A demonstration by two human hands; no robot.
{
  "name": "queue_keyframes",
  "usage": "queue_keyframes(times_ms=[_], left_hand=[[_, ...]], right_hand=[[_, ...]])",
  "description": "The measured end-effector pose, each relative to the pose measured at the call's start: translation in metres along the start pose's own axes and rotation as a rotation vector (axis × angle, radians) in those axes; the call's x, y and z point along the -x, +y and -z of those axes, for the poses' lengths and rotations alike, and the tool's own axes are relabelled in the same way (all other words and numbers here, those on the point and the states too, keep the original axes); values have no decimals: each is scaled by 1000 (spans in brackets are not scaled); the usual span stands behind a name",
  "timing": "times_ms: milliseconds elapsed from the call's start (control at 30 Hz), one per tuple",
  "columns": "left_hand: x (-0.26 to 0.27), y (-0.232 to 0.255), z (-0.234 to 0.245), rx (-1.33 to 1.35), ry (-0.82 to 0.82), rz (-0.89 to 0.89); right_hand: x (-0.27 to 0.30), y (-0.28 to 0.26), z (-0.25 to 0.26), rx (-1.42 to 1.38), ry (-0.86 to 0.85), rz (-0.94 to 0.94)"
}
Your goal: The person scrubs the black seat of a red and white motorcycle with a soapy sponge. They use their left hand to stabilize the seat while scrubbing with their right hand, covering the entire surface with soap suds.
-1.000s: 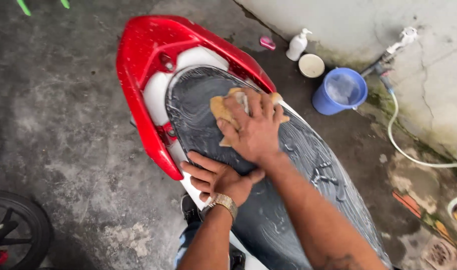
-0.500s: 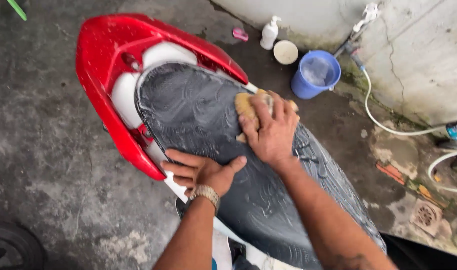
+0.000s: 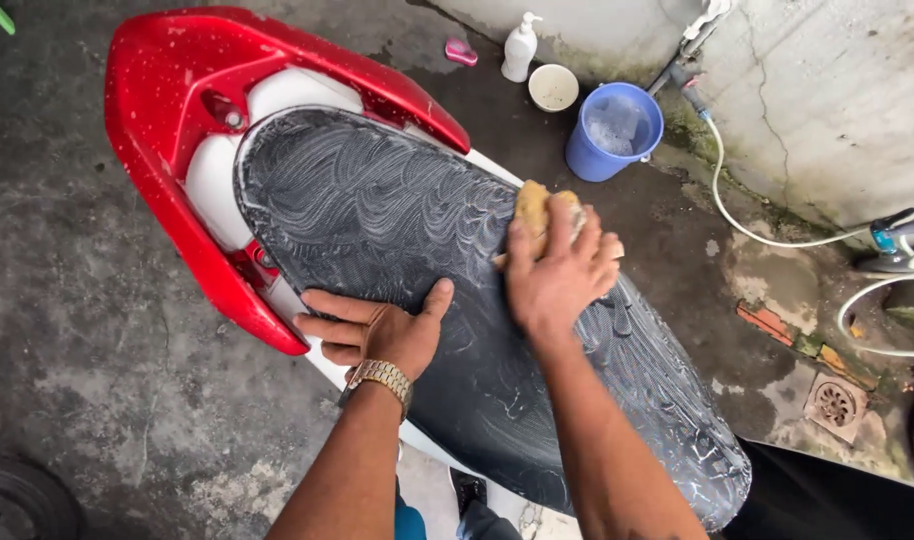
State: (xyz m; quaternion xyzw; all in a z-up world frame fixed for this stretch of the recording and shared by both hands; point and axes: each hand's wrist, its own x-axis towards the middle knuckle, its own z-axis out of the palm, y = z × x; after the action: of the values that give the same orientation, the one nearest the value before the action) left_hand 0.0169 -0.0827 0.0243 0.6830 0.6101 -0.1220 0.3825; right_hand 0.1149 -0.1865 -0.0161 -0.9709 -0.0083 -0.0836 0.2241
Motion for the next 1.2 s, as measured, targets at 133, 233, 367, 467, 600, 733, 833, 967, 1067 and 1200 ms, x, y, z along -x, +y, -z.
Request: queue_keyframes(times_ms=[133,233,367,467,600,733,833,967,1067,1200], left_hand=[[5,2,0,-10,2,-13],[5,-1,4,-31,11,13],[-1,3,0,-12,35,-30],[1,0,-4,-9,40,-35],[6,0,0,-45,63,-55],[-22,-16,-16,-105,61,-67],[-60,-36,-32,-261,-139,-205],[-22,-12,-3,-132,44,-49],[-22,-21,13,-121,-112,-105],[-27,11,64,-162,-149,-462]], right_hand=[[-9,42,6,-49,81,498],[-10,51,0,-22,63,497],[7,30,11,83,131,284],[5,48,22,-3,36,490],[18,23,-12,77,313,171],[37,-3,18,-134,174,474],[28,12,7,-150,108,731],[50,-18,0,-195,199,313],[86,-31,13,-163,163,390],[125,-35,16,-188,106,603]])
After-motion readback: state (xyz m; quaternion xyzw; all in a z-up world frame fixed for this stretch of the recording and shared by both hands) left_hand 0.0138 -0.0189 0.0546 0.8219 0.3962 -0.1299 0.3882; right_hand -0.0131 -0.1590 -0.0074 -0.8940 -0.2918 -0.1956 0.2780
